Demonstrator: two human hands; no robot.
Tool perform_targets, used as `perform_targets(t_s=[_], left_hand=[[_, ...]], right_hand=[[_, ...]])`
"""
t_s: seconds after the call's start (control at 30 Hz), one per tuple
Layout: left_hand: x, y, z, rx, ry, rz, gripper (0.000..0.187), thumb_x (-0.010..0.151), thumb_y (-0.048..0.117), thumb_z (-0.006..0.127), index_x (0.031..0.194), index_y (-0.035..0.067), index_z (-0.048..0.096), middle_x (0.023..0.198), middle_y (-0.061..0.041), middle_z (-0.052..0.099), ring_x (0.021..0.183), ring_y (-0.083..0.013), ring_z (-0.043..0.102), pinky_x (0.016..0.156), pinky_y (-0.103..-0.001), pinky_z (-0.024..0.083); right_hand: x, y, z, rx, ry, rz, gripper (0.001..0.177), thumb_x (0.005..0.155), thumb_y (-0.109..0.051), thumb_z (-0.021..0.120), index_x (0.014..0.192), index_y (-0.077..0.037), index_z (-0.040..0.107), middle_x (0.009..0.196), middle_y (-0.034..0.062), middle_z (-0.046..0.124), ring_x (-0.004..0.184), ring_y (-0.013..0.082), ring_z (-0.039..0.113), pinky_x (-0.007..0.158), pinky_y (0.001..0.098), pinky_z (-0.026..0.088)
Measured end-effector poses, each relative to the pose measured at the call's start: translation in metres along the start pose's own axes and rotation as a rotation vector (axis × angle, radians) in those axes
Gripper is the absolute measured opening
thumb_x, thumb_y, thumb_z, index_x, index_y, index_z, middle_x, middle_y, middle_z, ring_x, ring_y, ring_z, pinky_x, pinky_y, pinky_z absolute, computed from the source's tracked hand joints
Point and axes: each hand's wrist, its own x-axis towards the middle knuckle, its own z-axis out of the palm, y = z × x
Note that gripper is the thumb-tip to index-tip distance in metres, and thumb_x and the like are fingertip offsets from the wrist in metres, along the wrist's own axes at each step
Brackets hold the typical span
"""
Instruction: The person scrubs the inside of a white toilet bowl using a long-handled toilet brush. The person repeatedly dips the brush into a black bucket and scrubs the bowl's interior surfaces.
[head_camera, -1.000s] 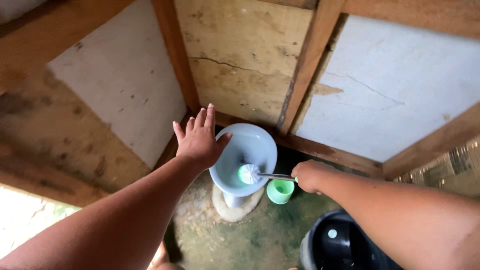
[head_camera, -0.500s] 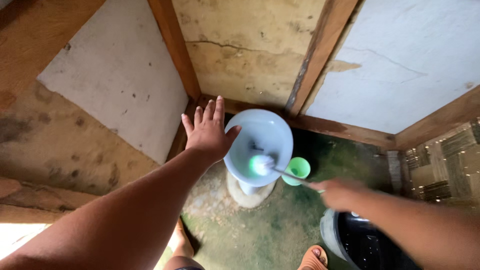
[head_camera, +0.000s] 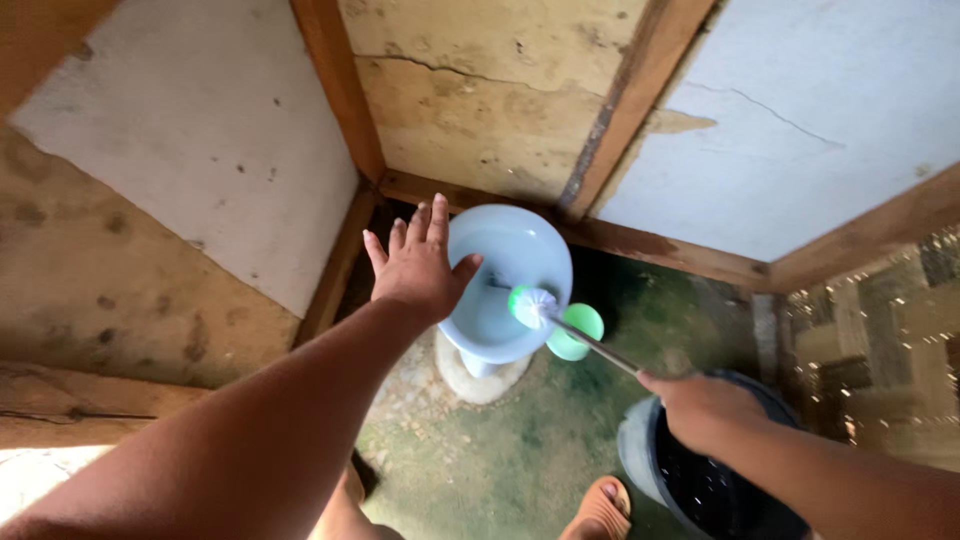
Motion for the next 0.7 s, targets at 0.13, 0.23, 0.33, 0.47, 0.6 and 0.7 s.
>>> perform_targets(t_s=[0.13, 0.23, 0.33, 0.47, 0.6, 0.7], left_hand=[[0.004, 0.009, 0.001, -0.013, 0.009, 0.037, 0.092, 0.097, 0.063, 0.049, 0.163, 0.020, 0.001, 0.170, -0.005, 0.012, 0.155, -0.0335, 0.014, 0.121, -0.064, -0.001], [0.006, 0.018, 0.003, -0.021, -0.004, 0.047, 0.092, 0.097, 0.063, 0.049, 0.164, 0.021, 0.001, 0.170, -0.005, 0.012, 0.155, -0.0340, 0.014, 0.121, -0.064, -0.001], [0.008, 0.028, 0.004, -0.040, 0.013, 0.063, 0.092, 0.096, 0.063, 0.049, 0.164, 0.021, 0.001, 0.170, -0.005, 0.012, 0.155, -0.0336, 0.014, 0.121, -0.064, -0.001], [0.007, 0.024, 0.003, -0.027, 0.018, 0.067, 0.092, 0.097, 0.063, 0.048, 0.164, 0.020, 0.000, 0.170, -0.006, 0.012, 0.154, -0.0339, 0.015, 0.121, -0.065, -0.001], [0.004, 0.010, 0.000, -0.014, 0.006, 0.024, 0.093, 0.097, 0.063, 0.048, 0.163, 0.020, -0.001, 0.170, -0.005, 0.012, 0.154, -0.0331, 0.015, 0.121, -0.064, 0.000], [0.001, -0.002, 0.001, 0.003, -0.015, 0.000, 0.093, 0.096, 0.064, 0.047, 0.163, 0.020, -0.002, 0.171, -0.004, 0.012, 0.154, -0.0327, 0.016, 0.121, -0.064, 0.000]], right_hand=[[-0.033, 0.012, -0.027, 0.014, -0.029, 0.042, 0.061, 0.105, -0.024, 0.040, 0.159, -0.052, 0.030, 0.127, 0.0111, 0.074, 0.111, 0.0291, 0.074, 0.099, 0.0441, 0.058], [-0.043, 0.019, -0.032, 0.133, 0.033, 0.075, 0.056, 0.105, -0.028, 0.043, 0.155, -0.053, 0.038, 0.131, 0.0112, 0.071, 0.113, 0.0313, 0.071, 0.101, 0.0445, 0.055], [-0.038, 0.025, -0.013, 0.246, 0.063, 0.097, 0.052, 0.103, -0.030, 0.046, 0.150, -0.053, 0.046, 0.132, 0.0094, 0.070, 0.111, 0.0292, 0.074, 0.099, 0.0434, 0.057], [0.002, 0.029, 0.003, 0.254, 0.064, 0.129, 0.052, 0.103, -0.033, 0.047, 0.151, -0.053, 0.045, 0.131, 0.0115, 0.071, 0.109, 0.0306, 0.074, 0.099, 0.0452, 0.057], [0.047, 0.025, -0.014, 0.213, 0.177, 0.064, 0.053, 0.102, -0.033, 0.048, 0.152, -0.049, 0.045, 0.124, 0.0143, 0.074, 0.105, 0.0331, 0.074, 0.092, 0.0467, 0.059], [0.072, 0.012, -0.043, 0.180, 0.195, 0.019, 0.057, 0.102, -0.025, 0.047, 0.156, -0.044, 0.042, 0.118, 0.0178, 0.075, 0.101, 0.0347, 0.075, 0.087, 0.0471, 0.059]])
